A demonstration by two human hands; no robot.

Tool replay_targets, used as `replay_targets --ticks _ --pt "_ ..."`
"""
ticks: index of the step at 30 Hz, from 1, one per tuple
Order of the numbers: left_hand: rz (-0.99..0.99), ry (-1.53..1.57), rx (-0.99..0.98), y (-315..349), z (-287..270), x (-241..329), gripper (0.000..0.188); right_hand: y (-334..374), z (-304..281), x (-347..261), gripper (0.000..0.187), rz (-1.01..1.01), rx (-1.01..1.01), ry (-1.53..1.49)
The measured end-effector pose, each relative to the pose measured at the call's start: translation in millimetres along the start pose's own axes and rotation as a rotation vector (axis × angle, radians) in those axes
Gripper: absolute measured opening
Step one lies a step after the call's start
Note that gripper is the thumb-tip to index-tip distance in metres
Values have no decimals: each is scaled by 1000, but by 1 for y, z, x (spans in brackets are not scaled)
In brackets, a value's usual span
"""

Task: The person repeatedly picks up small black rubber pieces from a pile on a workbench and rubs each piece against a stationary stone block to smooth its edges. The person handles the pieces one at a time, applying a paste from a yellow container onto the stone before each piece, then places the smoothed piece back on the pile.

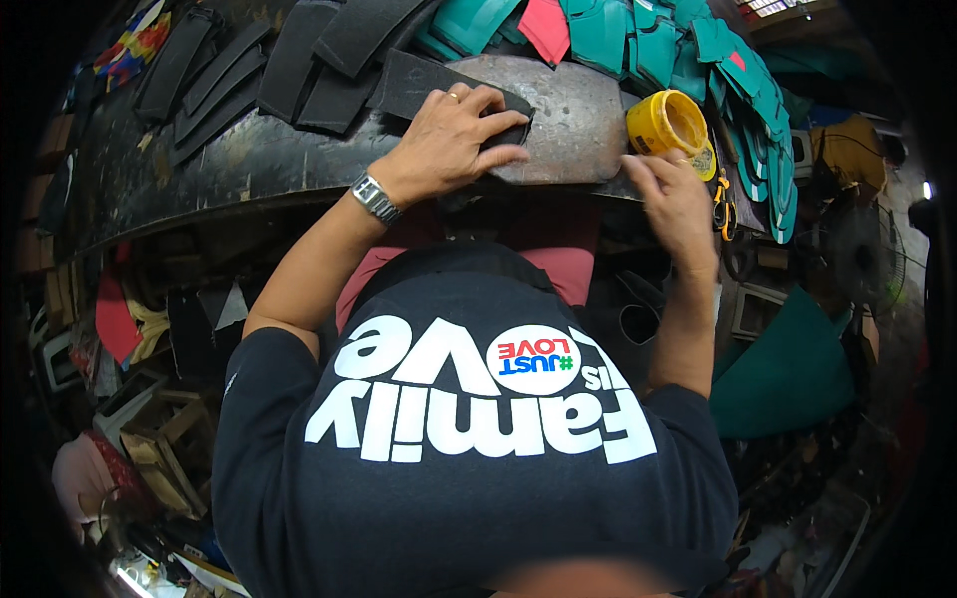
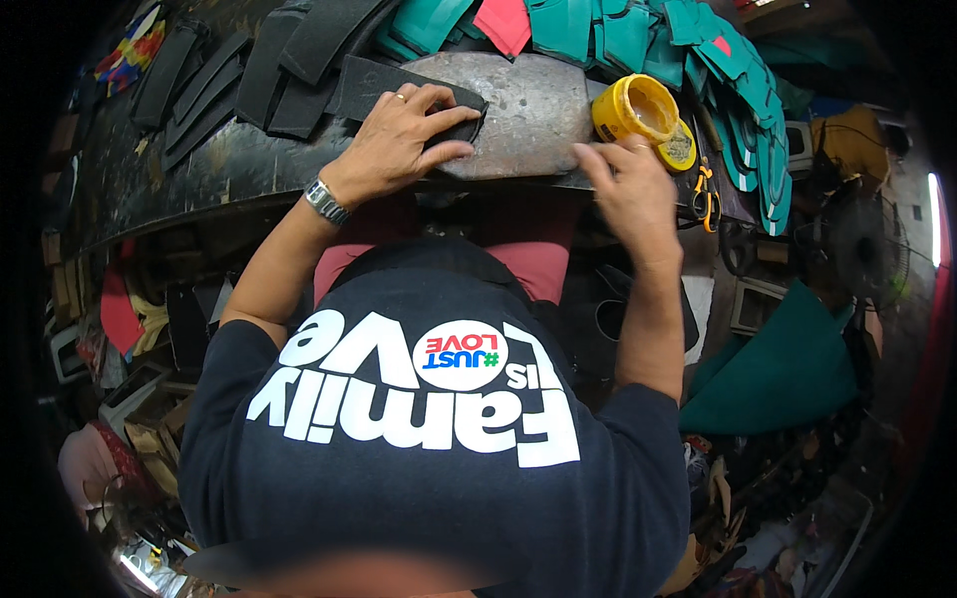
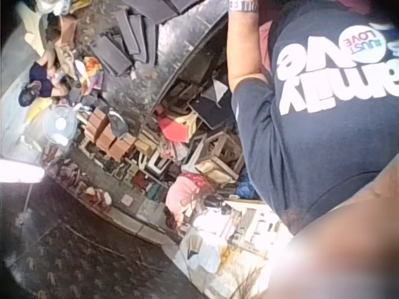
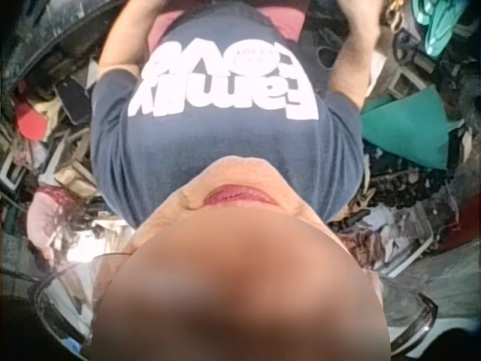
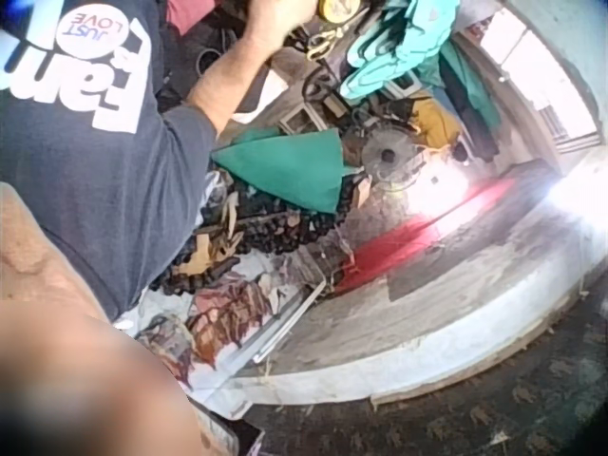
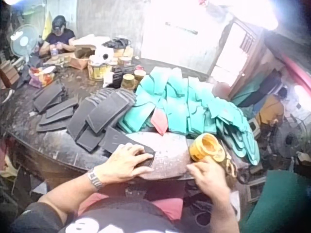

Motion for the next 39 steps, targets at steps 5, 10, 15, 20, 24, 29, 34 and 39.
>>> replay_targets --ticks 5,10,15,20,24,29,34,39 --pt "-17 9 83 -9 6 -8 34 -18 67 -42 37 -337 190 -299" --pt "-32 60 183 -2 8 -10 37 -34 97 -51 46 -346 193 -205" --pt "-64 0 168 3 9 -7 42 -33 109 -53 50 -273 144 -91" --pt "-62 25 120 1 6 -13 40 -30 108 -51 47 -317 159 -109" --pt "-54 52 96 0 3 -17 39 -21 103 -52 41 -386 157 -90" --pt "-44 46 103 -1 2 -17 39 1 98 -63 38 -479 207 19" --pt "-54 39 93 -2 3 -18 38 15 93 -77 37 -571 193 82" --pt "-54 50 65 -5 2 -19 35 0 83 -70 33 -513 181 -233"
Point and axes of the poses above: each hand's wrist, its own y-axis away from the middle knuckle, its own z-axis out of the palm, x = y × z, the point moved 4 cm from there along -y, towards the middle knuckle
